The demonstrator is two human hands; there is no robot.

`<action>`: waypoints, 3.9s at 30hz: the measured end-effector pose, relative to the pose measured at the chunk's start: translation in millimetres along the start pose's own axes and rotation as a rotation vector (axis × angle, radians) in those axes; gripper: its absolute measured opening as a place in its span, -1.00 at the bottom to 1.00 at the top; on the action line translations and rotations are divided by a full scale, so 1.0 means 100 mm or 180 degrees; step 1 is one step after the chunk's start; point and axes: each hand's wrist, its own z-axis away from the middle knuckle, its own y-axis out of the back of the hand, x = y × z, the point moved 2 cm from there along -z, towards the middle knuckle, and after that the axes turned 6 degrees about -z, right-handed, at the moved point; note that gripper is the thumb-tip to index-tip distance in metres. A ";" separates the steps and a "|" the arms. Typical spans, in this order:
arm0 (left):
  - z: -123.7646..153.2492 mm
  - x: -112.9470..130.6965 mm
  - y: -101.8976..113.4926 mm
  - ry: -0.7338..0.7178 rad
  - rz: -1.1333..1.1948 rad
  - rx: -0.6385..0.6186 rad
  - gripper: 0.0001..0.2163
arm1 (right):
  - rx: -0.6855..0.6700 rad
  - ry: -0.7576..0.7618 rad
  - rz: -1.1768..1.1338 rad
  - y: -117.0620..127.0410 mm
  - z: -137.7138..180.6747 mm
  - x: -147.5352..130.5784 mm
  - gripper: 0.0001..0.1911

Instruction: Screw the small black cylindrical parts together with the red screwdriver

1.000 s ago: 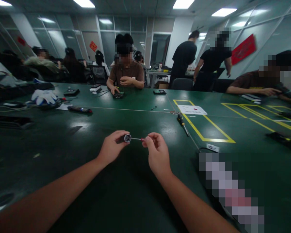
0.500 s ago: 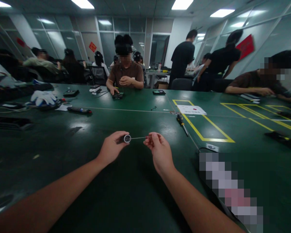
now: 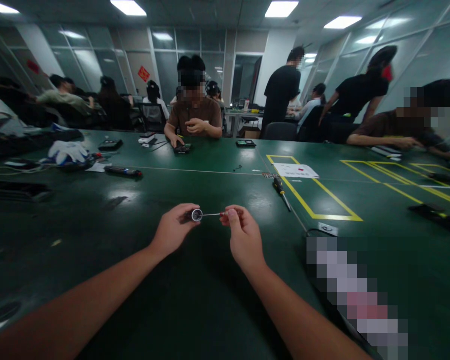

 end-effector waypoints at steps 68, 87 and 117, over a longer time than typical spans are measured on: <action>-0.02 -0.03 0.03 0.0546 -0.0340 0.0011 -0.63 | -0.0352 0.0737 0.1634 0.01 0.09 -0.21 -0.74; -0.13 0.25 0.32 -0.0349 -0.1644 -0.1694 -0.90 | -0.0290 0.0815 0.1527 0.02 0.10 -0.28 -0.75; -0.39 -0.46 1.39 0.0973 -0.1499 -0.0787 -0.64 | -0.0355 0.0738 0.1506 0.02 0.10 -0.27 -0.75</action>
